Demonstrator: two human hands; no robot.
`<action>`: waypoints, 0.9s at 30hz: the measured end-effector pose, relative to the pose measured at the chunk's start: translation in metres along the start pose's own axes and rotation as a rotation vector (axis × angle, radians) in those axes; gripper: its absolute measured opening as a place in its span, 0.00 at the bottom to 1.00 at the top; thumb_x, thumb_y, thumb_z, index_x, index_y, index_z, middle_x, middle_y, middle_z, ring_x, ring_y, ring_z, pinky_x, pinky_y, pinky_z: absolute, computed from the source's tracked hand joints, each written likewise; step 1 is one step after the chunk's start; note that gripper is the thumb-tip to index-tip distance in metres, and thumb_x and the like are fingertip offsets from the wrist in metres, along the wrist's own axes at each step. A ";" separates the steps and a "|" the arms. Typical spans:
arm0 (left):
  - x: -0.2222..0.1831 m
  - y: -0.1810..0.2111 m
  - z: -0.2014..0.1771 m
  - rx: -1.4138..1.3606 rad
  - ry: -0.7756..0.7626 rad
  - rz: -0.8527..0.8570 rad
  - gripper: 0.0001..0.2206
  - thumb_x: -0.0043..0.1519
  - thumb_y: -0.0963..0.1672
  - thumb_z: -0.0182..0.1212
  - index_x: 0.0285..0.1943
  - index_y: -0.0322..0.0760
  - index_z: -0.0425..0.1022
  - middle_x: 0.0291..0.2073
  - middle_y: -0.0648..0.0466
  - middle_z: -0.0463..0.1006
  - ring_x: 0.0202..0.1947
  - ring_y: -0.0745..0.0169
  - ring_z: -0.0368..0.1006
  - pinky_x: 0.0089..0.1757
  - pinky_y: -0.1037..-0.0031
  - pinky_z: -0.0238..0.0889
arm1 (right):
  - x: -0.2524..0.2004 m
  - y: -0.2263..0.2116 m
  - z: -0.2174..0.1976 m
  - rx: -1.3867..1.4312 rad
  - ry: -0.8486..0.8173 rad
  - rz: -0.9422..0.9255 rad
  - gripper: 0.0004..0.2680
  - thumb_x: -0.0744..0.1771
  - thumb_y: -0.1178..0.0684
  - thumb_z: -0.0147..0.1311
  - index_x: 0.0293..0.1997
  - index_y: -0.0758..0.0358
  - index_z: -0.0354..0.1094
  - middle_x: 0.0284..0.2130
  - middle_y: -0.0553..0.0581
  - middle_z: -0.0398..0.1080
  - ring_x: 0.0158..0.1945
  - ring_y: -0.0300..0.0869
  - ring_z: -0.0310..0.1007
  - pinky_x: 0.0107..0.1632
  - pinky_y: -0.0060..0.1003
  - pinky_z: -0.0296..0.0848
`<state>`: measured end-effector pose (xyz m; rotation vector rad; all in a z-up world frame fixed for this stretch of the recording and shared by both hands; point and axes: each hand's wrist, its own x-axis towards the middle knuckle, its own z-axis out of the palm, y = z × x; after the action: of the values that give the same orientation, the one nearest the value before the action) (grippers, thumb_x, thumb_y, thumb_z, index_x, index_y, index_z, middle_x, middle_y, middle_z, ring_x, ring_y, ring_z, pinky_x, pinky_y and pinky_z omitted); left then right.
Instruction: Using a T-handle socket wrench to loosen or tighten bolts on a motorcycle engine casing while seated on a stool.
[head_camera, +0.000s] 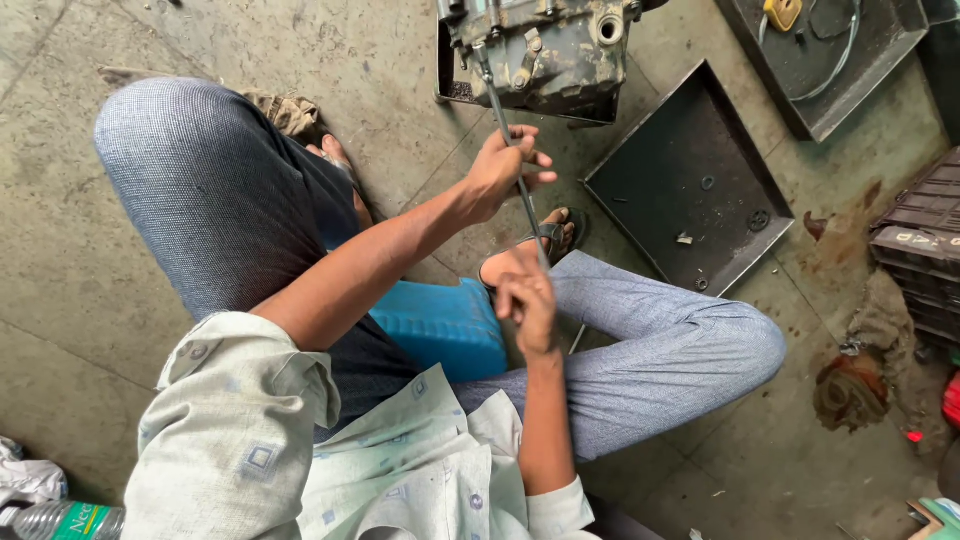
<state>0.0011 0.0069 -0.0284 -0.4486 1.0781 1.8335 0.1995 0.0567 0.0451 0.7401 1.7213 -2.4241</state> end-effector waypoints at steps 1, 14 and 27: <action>-0.002 0.003 0.001 0.021 0.003 0.015 0.16 0.71 0.44 0.45 0.67 0.40 0.60 0.39 0.51 0.79 0.35 0.58 0.82 0.35 0.70 0.70 | -0.001 0.017 -0.008 -0.083 -0.026 0.011 0.18 0.68 0.54 0.45 0.66 0.69 0.61 0.17 0.47 0.63 0.19 0.29 0.55 0.22 0.22 0.50; -0.013 0.021 -0.002 0.120 -0.015 0.010 0.15 0.72 0.48 0.42 0.64 0.40 0.64 0.36 0.51 0.78 0.27 0.61 0.77 0.34 0.67 0.76 | 0.003 -0.014 0.018 -1.153 0.405 -0.726 0.33 0.67 0.38 0.58 0.69 0.83 0.53 0.54 0.85 0.66 0.55 0.66 0.69 0.55 0.46 0.68; -0.010 0.012 -0.011 0.123 -0.103 -0.087 0.15 0.71 0.49 0.41 0.63 0.42 0.58 0.38 0.49 0.78 0.33 0.52 0.82 0.33 0.57 0.78 | 0.042 0.047 -0.010 0.185 0.170 -0.117 0.15 0.73 0.57 0.48 0.68 0.74 0.63 0.34 0.53 0.68 0.31 0.34 0.62 0.39 0.29 0.66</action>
<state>-0.0059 -0.0093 -0.0218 -0.3204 1.0775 1.6851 0.1813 0.0570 -0.0160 0.9159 1.6543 -2.7004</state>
